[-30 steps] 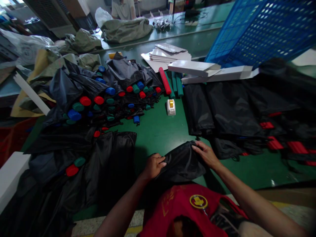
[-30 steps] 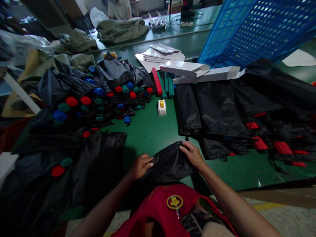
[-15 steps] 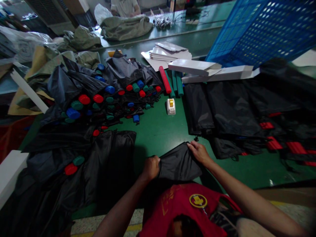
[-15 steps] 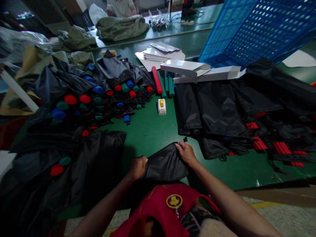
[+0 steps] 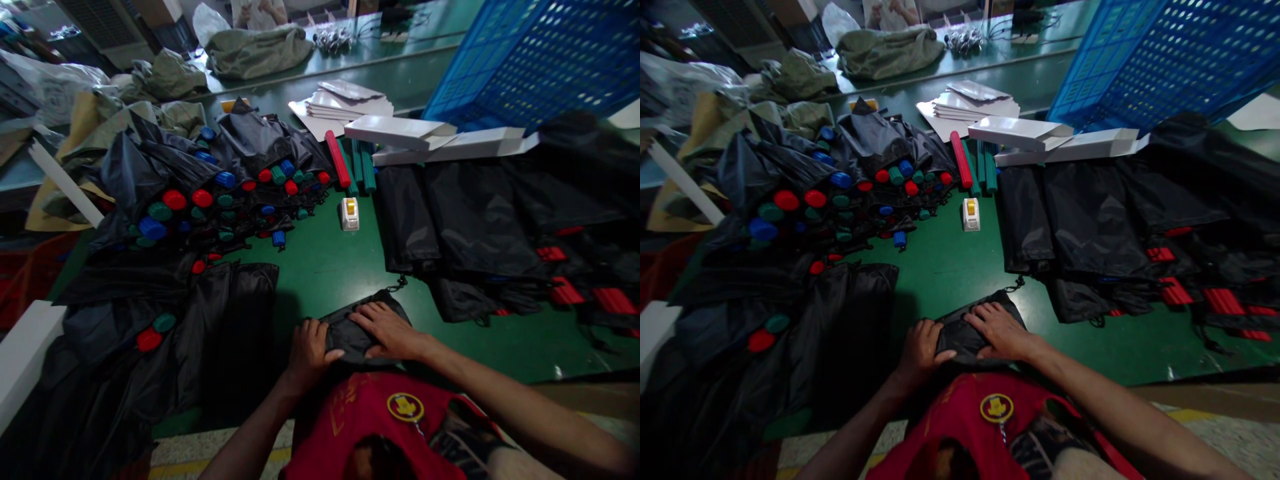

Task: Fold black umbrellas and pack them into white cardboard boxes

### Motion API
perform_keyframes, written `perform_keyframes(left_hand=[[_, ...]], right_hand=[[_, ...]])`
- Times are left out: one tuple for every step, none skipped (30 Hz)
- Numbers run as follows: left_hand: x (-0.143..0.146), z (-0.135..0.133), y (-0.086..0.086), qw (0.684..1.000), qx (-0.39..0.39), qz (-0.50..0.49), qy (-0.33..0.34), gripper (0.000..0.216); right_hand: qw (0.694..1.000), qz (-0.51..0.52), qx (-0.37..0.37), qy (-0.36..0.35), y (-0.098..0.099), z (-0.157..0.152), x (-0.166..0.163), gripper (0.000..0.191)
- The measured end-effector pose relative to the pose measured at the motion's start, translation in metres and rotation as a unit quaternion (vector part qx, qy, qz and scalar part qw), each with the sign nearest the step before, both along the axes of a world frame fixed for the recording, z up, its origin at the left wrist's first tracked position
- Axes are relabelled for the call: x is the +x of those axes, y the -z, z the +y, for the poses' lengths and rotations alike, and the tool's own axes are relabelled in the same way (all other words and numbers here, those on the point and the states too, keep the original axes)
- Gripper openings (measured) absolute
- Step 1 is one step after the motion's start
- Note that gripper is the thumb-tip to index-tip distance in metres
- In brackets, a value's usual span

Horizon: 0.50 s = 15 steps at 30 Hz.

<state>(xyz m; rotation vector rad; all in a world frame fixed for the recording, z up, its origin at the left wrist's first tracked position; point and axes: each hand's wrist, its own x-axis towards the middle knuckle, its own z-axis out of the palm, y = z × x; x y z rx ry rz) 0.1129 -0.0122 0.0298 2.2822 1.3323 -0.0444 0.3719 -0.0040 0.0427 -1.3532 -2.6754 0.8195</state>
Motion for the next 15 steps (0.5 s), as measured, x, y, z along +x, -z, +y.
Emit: perform_keyframes(left_hand=[[-0.004,-0.001,-0.001,1.0,-0.016,0.007,-0.004,0.065],[-0.009,0.0,-0.002,0.999,-0.034,0.015,-0.001,0.072],[-0.013,0.001,-0.004,0.998,-0.051,0.023,0.004,0.076],[-0.018,0.002,-0.007,0.997,-0.066,0.034,0.009,0.077],[-0.022,0.004,-0.01,0.996,-0.078,0.047,0.012,0.076],[-0.026,0.005,-0.013,0.994,-0.09,0.061,0.008,0.073],[-0.03,0.007,-0.016,0.992,-0.104,0.073,0.004,0.07],[-0.033,0.008,-0.018,0.989,-0.123,0.081,0.002,0.067],[-0.035,0.009,-0.019,0.986,-0.143,0.085,0.001,0.065],[-0.038,0.01,-0.02,0.983,-0.163,0.084,-0.001,0.065],[-0.04,0.011,-0.02,0.98,-0.182,0.081,-0.004,0.065],[-0.043,0.011,-0.019,0.976,-0.202,0.077,-0.011,0.065],[-0.046,0.01,-0.018,0.972,-0.223,0.071,-0.02,0.065],[-0.049,0.01,-0.017,0.966,-0.25,0.057,-0.032,0.062],[-0.053,0.009,-0.017,0.958,-0.282,0.035,-0.044,0.059]], right_hand=[[1.0,-0.01,-0.019,-0.013,0.003,-0.002,-0.002,0.079],[0.999,-0.024,-0.032,-0.011,0.006,-0.003,-0.003,0.089],[0.998,-0.037,-0.042,-0.005,0.008,-0.003,-0.004,0.091],[0.998,-0.047,-0.049,-0.002,0.01,-0.002,-0.005,0.09],[0.997,-0.053,-0.054,0.001,0.011,0.0,-0.006,0.087],[0.997,-0.057,-0.058,0.003,0.01,0.002,-0.007,0.084],[0.996,-0.062,-0.064,0.003,0.009,0.004,-0.009,0.082],[0.995,-0.07,-0.073,0.001,0.008,0.007,-0.011,0.081],[0.993,-0.078,-0.084,-0.004,0.007,0.009,-0.012,0.08],[0.991,-0.088,-0.096,-0.01,0.005,0.01,-0.014,0.078],[0.989,-0.097,-0.107,-0.017,0.004,0.011,-0.016,0.077],[0.987,-0.106,-0.115,-0.021,0.004,0.011,-0.017,0.075],[0.986,-0.114,-0.121,-0.023,0.003,0.01,-0.018,0.074],[0.984,-0.121,-0.125,-0.02,0.002,0.009,-0.018,0.073],[0.983,-0.129,-0.13,-0.015,0.0,0.008,-0.018,0.071]])
